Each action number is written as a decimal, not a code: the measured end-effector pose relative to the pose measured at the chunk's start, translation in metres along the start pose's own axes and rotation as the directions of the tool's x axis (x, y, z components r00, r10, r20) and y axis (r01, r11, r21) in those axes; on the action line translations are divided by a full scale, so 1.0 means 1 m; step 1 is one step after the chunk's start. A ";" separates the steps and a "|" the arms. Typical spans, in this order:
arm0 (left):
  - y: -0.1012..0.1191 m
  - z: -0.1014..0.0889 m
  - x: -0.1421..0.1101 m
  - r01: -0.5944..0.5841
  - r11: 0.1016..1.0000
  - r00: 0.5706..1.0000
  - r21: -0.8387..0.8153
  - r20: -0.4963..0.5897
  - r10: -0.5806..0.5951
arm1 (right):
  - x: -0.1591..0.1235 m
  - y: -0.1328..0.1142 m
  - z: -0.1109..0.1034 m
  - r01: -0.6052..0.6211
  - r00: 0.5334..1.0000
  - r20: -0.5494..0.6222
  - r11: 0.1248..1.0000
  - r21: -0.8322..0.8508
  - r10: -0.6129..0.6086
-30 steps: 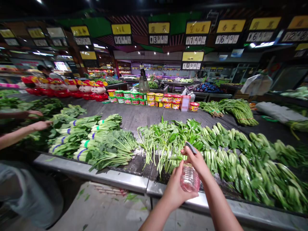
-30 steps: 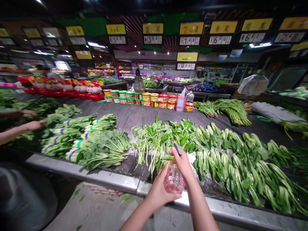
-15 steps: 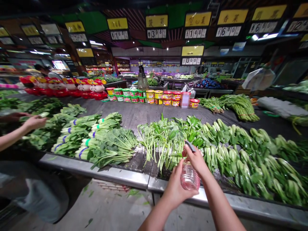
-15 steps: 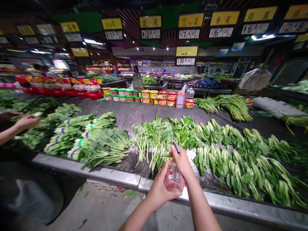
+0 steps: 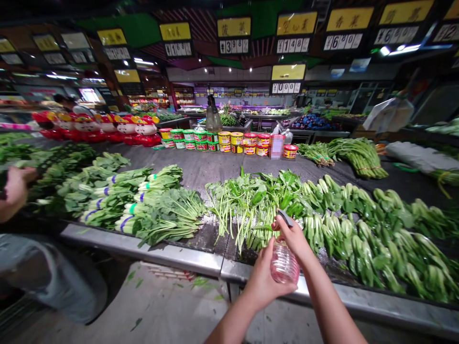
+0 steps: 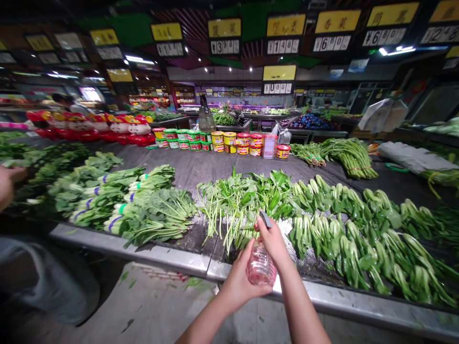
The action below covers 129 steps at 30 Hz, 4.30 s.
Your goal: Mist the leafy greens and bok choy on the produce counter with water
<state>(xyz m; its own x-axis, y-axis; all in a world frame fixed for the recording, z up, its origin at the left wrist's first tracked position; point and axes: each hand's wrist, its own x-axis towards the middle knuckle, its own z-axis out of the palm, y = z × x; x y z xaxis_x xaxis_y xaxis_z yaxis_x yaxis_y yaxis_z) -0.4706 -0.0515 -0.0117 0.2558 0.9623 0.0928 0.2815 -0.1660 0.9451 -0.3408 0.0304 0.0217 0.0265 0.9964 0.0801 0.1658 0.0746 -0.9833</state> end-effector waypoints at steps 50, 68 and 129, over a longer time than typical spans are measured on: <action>-0.019 0.043 -0.051 0.167 0.985 0.983 -0.042 0.084 -0.163 | -0.051 0.053 -0.012 -0.127 0.991 0.034 0.992 -0.003 0.127; -0.029 0.037 -0.059 0.156 0.988 0.987 0.001 -0.041 -0.156 | -0.052 0.043 0.005 -0.125 0.988 0.101 0.990 0.062 0.119; 0.000 -0.026 0.011 -0.049 0.999 0.999 0.020 -0.009 0.049 | 0.019 -0.009 0.019 0.074 0.997 -0.026 0.997 -0.006 -0.074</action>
<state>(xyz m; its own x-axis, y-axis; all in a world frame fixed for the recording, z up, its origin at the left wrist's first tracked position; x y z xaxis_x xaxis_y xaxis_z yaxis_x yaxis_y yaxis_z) -0.4916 -0.0349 -0.0028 0.2607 0.9549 0.1423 0.2872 -0.2174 0.9329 -0.3600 0.0496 0.0288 0.0397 0.9868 0.1572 0.1731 0.1482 -0.9737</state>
